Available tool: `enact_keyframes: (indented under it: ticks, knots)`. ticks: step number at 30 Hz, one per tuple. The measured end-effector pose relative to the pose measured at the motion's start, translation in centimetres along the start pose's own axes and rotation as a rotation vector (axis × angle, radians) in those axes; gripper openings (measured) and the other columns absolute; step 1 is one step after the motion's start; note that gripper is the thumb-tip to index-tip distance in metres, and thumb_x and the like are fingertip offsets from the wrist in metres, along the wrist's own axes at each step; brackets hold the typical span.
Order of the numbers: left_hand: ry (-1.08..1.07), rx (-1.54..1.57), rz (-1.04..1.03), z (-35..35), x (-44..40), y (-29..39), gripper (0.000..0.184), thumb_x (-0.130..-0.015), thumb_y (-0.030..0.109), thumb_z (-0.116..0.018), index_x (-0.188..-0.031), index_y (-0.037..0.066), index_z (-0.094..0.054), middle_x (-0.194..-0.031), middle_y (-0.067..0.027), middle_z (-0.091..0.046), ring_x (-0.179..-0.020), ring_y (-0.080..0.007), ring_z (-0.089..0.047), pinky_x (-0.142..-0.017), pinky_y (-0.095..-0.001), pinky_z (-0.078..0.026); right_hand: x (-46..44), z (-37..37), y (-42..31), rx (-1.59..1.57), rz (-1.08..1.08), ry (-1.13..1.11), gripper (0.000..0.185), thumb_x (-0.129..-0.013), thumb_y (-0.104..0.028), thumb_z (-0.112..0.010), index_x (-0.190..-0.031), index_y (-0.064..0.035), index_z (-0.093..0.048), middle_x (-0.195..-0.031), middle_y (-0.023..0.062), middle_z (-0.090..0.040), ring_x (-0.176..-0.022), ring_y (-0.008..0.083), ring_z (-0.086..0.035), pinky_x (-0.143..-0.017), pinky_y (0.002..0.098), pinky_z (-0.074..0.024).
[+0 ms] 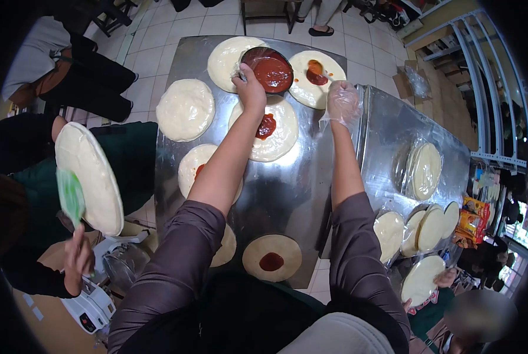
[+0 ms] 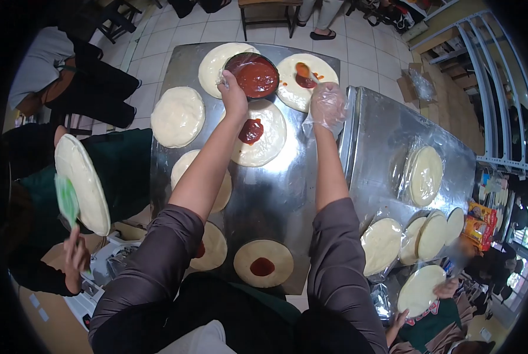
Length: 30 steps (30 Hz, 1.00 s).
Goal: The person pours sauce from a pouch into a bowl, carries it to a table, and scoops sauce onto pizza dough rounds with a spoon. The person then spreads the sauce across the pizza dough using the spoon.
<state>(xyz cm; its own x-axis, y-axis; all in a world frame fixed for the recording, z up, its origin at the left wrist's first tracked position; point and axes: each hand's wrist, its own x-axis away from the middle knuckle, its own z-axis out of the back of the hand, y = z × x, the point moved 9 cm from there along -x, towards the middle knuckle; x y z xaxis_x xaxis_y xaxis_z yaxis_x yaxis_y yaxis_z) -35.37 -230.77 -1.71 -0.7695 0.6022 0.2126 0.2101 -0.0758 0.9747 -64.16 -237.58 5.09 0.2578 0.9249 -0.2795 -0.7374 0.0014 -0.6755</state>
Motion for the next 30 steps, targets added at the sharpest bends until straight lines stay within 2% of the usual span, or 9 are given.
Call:
enact_keyframes:
  ticks: [5, 8, 13, 16, 17, 21, 24, 27, 30]
  knots:
    - [-0.018, -0.056, 0.011, 1.0, -0.8, 0.5, 0.075, -0.100, 0.056, -0.036, -0.140, -0.007, -0.032, -0.137, -0.0313, -0.046, -0.128, -0.0423, -0.046, -0.107, -0.0424, -0.035, 3.6, -3.2, -5.9, 0.019, 0.136, -0.186, 0.020, -0.080, -0.031, -0.064, -0.082, -0.0129, -0.073, -0.080, 0.0142, -0.070, -0.077, 0.0335, -0.068, -0.072, 0.0454, -0.0527]
    - [0.008, -0.102, 0.007, 2.2, -1.6, 1.0, 0.075, -0.099, 0.058, -0.035, -0.140, -0.005, -0.033, -0.138, -0.0307, -0.045, -0.128, -0.0422, -0.046, -0.107, -0.0423, -0.035, 4.8, -7.1, -5.8, -0.009, -0.006, -0.320, 0.021, -0.079, -0.031, -0.064, -0.082, -0.0131, -0.075, -0.082, 0.0147, -0.071, -0.077, 0.0343, -0.068, -0.072, 0.0454, -0.0526]
    - [0.146, -0.008, 0.086, 6.2, -3.4, 1.7, 0.082, -0.097, 0.063, -0.034, -0.136, -0.009, -0.036, -0.139, -0.0321, -0.043, -0.129, -0.0420, -0.045, -0.107, -0.0428, -0.036, 5.2, -10.3, -5.9, -0.469, -0.491, -0.520, 0.032, -0.074, -0.025, -0.070, -0.083, 0.0052, -0.071, -0.075, 0.0149, -0.069, -0.071, 0.0240, -0.064, -0.071, 0.0373, -0.0482]
    - [0.225, -0.034, 0.137, 8.8, -5.6, 0.7, 0.084, -0.097, 0.064, -0.033, -0.142, -0.007, -0.029, -0.140, -0.0262, -0.043, -0.128, -0.0340, -0.047, -0.104, -0.0385, -0.041, 4.4, -11.0, -7.3, -0.456, -0.396, -0.390, 0.030, -0.073, -0.025, -0.070, -0.082, 0.0040, -0.072, -0.074, 0.0139, -0.069, -0.069, 0.0244, -0.063, -0.070, 0.0397, -0.0477]
    - [0.247, -0.061, 0.138, 9.8, -6.5, 0.2, 0.083, -0.096, 0.065, -0.034, -0.144, -0.003, -0.027, -0.141, -0.0246, -0.042, -0.126, -0.0345, -0.049, -0.096, -0.0448, -0.048, 4.3, -11.4, -7.9, -0.427, -0.334, -0.356, 0.027, -0.077, -0.026, -0.067, -0.080, 0.0005, -0.071, -0.073, 0.0151, -0.068, -0.071, 0.0276, -0.065, -0.071, 0.0427, -0.0492]
    - [0.224, 0.104, 0.192, 11.5, -8.0, -0.2, 0.082, -0.095, 0.067, -0.035, -0.148, 0.007, -0.020, -0.144, -0.0196, -0.039, -0.123, -0.0341, -0.052, -0.084, -0.0530, -0.054, 4.4, -10.7, -12.6, 0.050, 0.221, -0.123, 0.023, -0.084, -0.026, -0.059, -0.081, -0.0062, -0.070, -0.076, 0.0145, -0.069, -0.073, 0.0318, -0.067, -0.070, 0.0439, -0.0514]
    - [0.212, 0.141, 0.181, 11.7, -8.1, -0.3, 0.088, -0.095, 0.068, -0.032, -0.146, -0.003, -0.022, -0.145, -0.0274, -0.035, -0.131, -0.0385, -0.044, -0.102, -0.0453, -0.041, 5.9, -11.4, -15.3, 0.222, 0.573, -0.058, 0.020, -0.089, -0.025, -0.054, -0.084, -0.0114, -0.068, -0.076, 0.0120, -0.068, -0.070, 0.0312, -0.066, -0.066, 0.0437, -0.0514]
    - [0.183, 0.208, 0.225, 11.5, -9.1, -2.0, 0.083, -0.093, 0.071, -0.036, -0.149, 0.013, -0.018, -0.147, -0.0171, -0.035, -0.125, -0.0347, -0.050, -0.088, -0.0534, -0.053, 7.0, -7.4, -18.8, 0.059, 0.569, 0.034, 0.017, -0.089, -0.022, -0.057, -0.082, -0.0112, -0.067, -0.073, 0.0121, -0.067, -0.067, 0.0307, -0.065, -0.064, 0.0440, -0.0507]
    - [0.143, 0.123, 0.180, 10.7, -8.7, -1.1, 0.084, -0.093, 0.071, -0.035, -0.149, 0.011, -0.018, -0.149, -0.0183, -0.032, -0.126, -0.0358, -0.049, -0.091, -0.0537, -0.051, 8.2, -7.6, -20.9, 0.053, 0.586, -0.078, 0.019, -0.089, -0.025, -0.056, -0.082, -0.0107, -0.066, -0.073, 0.0128, -0.067, -0.068, 0.0315, -0.066, -0.065, 0.0453, -0.0508]
